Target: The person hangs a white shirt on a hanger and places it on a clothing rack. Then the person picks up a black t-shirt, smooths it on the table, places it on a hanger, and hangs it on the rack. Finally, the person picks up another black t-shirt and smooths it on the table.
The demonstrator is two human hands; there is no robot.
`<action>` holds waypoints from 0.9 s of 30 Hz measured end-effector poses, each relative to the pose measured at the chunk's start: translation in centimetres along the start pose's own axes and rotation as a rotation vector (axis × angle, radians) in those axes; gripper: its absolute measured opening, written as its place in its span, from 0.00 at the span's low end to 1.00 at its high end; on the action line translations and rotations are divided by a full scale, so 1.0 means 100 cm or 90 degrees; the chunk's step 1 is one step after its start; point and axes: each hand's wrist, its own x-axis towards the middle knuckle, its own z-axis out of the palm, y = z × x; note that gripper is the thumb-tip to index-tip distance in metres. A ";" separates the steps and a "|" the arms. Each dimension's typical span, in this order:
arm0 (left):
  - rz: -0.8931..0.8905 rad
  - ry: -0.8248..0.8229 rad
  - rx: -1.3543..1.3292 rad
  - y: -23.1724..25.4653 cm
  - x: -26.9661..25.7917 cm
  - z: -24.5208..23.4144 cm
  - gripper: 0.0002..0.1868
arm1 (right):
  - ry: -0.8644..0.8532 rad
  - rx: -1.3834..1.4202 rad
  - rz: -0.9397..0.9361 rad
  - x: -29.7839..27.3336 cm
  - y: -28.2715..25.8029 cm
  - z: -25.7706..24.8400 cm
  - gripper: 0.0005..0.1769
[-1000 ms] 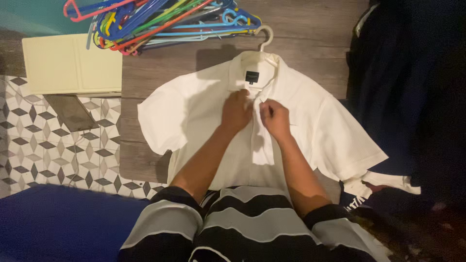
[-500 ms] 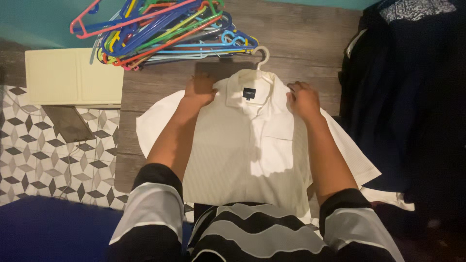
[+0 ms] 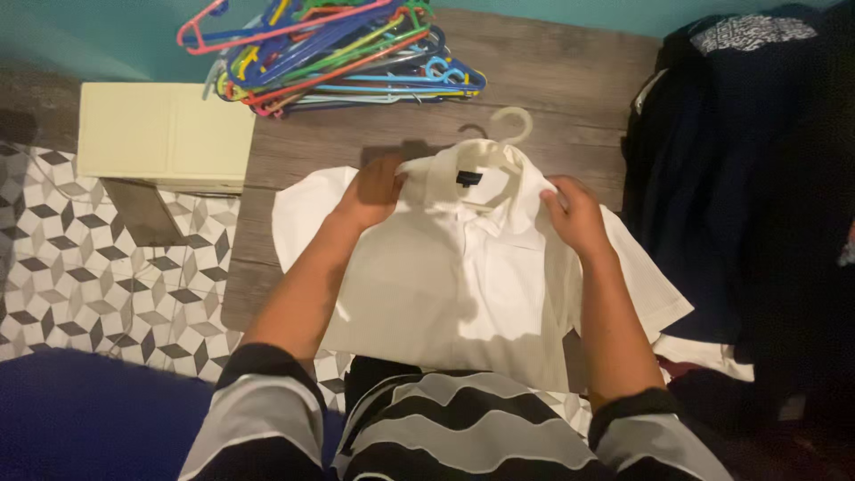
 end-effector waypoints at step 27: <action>0.329 0.114 -0.056 0.161 -0.246 -0.168 0.08 | 0.165 -0.044 -0.057 -0.316 -0.214 -0.098 0.12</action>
